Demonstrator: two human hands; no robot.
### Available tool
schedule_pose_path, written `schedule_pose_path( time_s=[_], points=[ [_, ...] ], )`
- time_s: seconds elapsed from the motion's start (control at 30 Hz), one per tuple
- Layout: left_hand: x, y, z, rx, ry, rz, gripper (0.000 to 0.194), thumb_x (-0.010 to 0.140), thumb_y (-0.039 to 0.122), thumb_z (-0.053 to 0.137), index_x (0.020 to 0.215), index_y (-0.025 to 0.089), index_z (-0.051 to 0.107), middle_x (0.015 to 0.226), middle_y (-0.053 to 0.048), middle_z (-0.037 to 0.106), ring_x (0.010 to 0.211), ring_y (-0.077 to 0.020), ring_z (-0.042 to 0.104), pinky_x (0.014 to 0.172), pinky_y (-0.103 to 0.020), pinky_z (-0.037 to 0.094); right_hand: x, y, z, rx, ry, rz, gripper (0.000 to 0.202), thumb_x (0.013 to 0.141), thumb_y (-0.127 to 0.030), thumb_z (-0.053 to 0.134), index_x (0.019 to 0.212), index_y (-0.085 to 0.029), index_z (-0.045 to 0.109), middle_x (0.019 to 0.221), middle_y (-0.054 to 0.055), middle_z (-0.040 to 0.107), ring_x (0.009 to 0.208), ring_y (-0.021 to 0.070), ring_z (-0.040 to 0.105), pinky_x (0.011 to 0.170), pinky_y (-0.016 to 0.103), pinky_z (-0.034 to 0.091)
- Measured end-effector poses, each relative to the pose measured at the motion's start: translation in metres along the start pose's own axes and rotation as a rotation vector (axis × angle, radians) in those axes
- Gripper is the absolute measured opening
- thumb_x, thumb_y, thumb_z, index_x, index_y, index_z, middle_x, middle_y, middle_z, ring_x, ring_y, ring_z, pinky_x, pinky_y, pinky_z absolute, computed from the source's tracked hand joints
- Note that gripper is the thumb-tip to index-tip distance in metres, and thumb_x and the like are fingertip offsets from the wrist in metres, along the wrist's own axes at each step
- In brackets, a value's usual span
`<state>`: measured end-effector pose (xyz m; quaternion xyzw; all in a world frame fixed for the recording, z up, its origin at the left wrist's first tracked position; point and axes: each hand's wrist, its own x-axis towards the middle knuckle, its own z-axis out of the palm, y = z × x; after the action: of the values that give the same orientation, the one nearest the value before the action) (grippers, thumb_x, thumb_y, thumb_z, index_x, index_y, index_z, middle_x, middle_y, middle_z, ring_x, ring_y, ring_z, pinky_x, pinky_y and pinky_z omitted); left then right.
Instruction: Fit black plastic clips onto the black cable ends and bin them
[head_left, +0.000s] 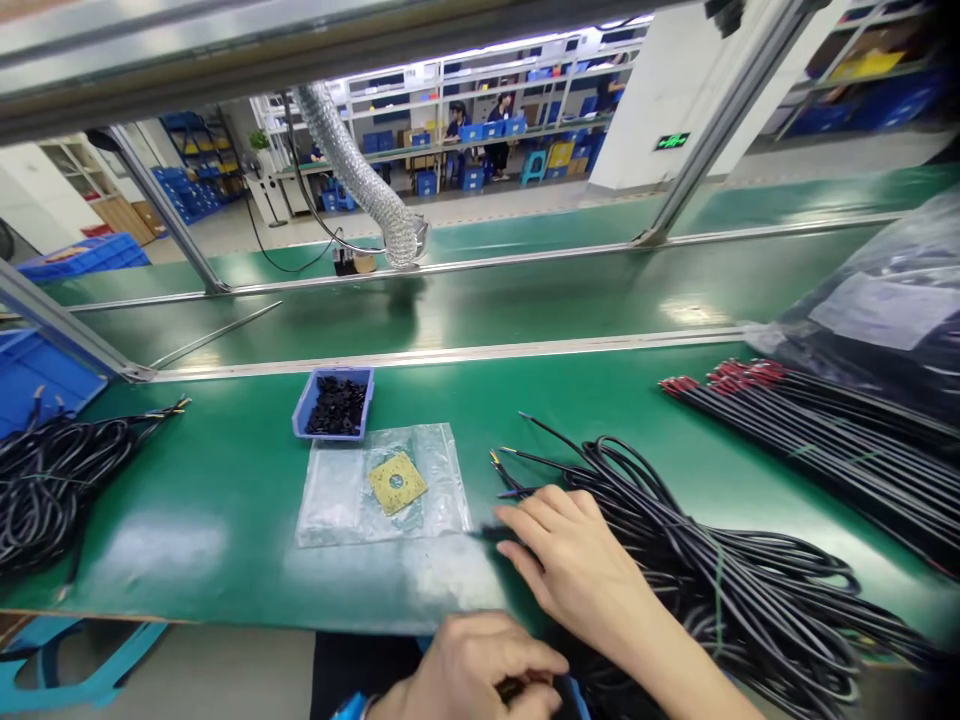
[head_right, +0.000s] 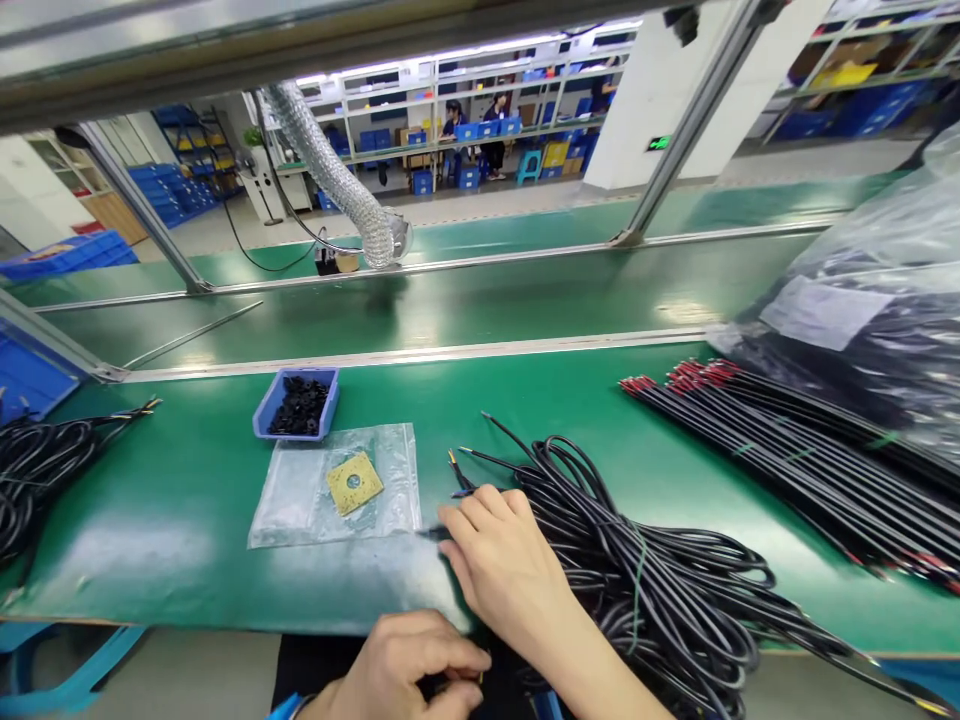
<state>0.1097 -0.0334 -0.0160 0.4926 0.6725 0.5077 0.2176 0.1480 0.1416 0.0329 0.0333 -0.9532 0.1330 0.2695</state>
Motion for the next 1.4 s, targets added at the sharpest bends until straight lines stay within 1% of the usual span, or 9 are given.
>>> schedule_pose_path(
  time_s=[0.1, 0.23, 0.4, 0.53, 0.7, 0.9, 1.03, 1.17, 1.4],
  points=[
    [0.003, 0.013, -0.031, -0.047, 0.008, -0.016, 0.027, 0.07, 0.016, 0.074, 0.096, 0.02, 0.08, 0.081, -0.01, 0.077, 0.073, -0.0242, 0.072, 0.071, -0.032, 0.057, -0.003, 0.003, 0.007, 0.083, -0.009, -0.046, 0.02, 0.095, -0.015, 0.044, 0.083, -0.019, 0.059, 0.069, 0.002, 0.056, 0.067, 0.0179, 0.045, 0.065, 0.032, 0.032],
    [0.029, 0.021, -0.111, 0.225, 0.256, -0.071, 0.016, 0.081, 0.02, 0.062, 0.086, 0.022, 0.078, 0.076, -0.007, 0.074, 0.07, -0.0213, 0.068, 0.069, -0.032, 0.054, -0.009, 0.005, 0.005, 0.21, 0.023, -0.085, 0.016, 0.097, -0.016, 0.041, 0.086, -0.02, 0.052, 0.067, -0.001, 0.055, 0.06, 0.0149, 0.045, 0.061, 0.029, 0.034],
    [0.095, -0.013, -0.218, 0.821, 0.448, -0.301, 0.024, 0.086, 0.02, 0.056, 0.099, 0.018, 0.075, 0.098, -0.009, 0.075, 0.086, -0.0252, 0.068, 0.081, -0.037, 0.052, -0.01, 0.006, 0.006, 0.241, 0.053, -0.089, 0.015, 0.098, -0.017, 0.04, 0.086, -0.021, 0.049, 0.067, -0.003, 0.056, 0.056, 0.0129, 0.047, 0.059, 0.028, 0.036],
    [0.135, -0.048, -0.252, 0.949, 0.468, -0.376, 0.014, 0.084, 0.013, 0.059, 0.087, 0.016, 0.072, 0.1, -0.011, 0.072, 0.102, -0.028, 0.064, 0.093, -0.045, 0.047, -0.012, 0.006, 0.01, 0.235, 0.071, -0.08, 0.016, 0.099, -0.02, 0.04, 0.086, -0.021, 0.048, 0.066, -0.003, 0.055, 0.056, 0.0125, 0.048, 0.06, 0.028, 0.037],
    [0.142, -0.066, -0.252, 0.949, 0.472, -0.363, 0.002, 0.081, 0.016, 0.066, 0.083, 0.015, 0.067, 0.098, -0.008, 0.067, 0.103, -0.025, 0.061, 0.095, -0.044, 0.045, -0.013, 0.007, 0.01, 0.244, 0.069, -0.083, 0.016, 0.099, -0.021, 0.04, 0.086, -0.021, 0.048, 0.065, -0.003, 0.053, 0.056, 0.0128, 0.047, 0.06, 0.027, 0.037],
    [0.117, -0.049, -0.247, 0.757, 0.566, -0.265, 0.005, 0.077, 0.018, 0.065, 0.082, 0.018, 0.063, 0.091, -0.007, 0.066, 0.091, -0.0231, 0.063, 0.089, -0.038, 0.049, -0.012, 0.006, 0.009, 0.242, 0.063, -0.076, 0.017, 0.1, -0.021, 0.039, 0.085, -0.021, 0.047, 0.065, -0.002, 0.053, 0.056, 0.0142, 0.045, 0.058, 0.027, 0.035],
    [0.089, -0.033, -0.216, 0.525, 0.451, -0.244, 0.028, 0.078, 0.026, 0.067, 0.103, 0.014, 0.065, 0.084, -0.007, 0.072, 0.072, -0.0192, 0.068, 0.069, -0.032, 0.056, -0.011, 0.005, 0.008, 0.219, 0.052, -0.045, 0.017, 0.099, -0.02, 0.039, 0.084, -0.022, 0.049, 0.066, -0.002, 0.054, 0.057, 0.015, 0.046, 0.06, 0.028, 0.035],
    [0.066, -0.026, -0.174, 0.424, 0.204, -0.222, 0.017, 0.082, 0.021, 0.062, 0.094, 0.014, 0.072, 0.087, -0.009, 0.075, 0.074, -0.0193, 0.071, 0.065, -0.029, 0.057, -0.009, 0.004, 0.005, 0.215, 0.064, -0.03, 0.017, 0.098, -0.02, 0.04, 0.084, -0.022, 0.05, 0.066, -0.002, 0.054, 0.057, 0.0147, 0.046, 0.061, 0.028, 0.035],
    [0.065, -0.029, -0.14, 0.761, 0.121, -0.109, 0.018, 0.086, 0.016, 0.057, 0.079, 0.016, 0.074, 0.084, -0.01, 0.066, 0.082, -0.0243, 0.057, 0.075, -0.039, 0.046, -0.009, 0.002, 0.002, 0.21, 0.065, -0.021, 0.017, 0.098, -0.019, 0.038, 0.085, -0.021, 0.05, 0.066, -0.002, 0.053, 0.058, 0.0158, 0.045, 0.061, 0.028, 0.033]
  ],
)
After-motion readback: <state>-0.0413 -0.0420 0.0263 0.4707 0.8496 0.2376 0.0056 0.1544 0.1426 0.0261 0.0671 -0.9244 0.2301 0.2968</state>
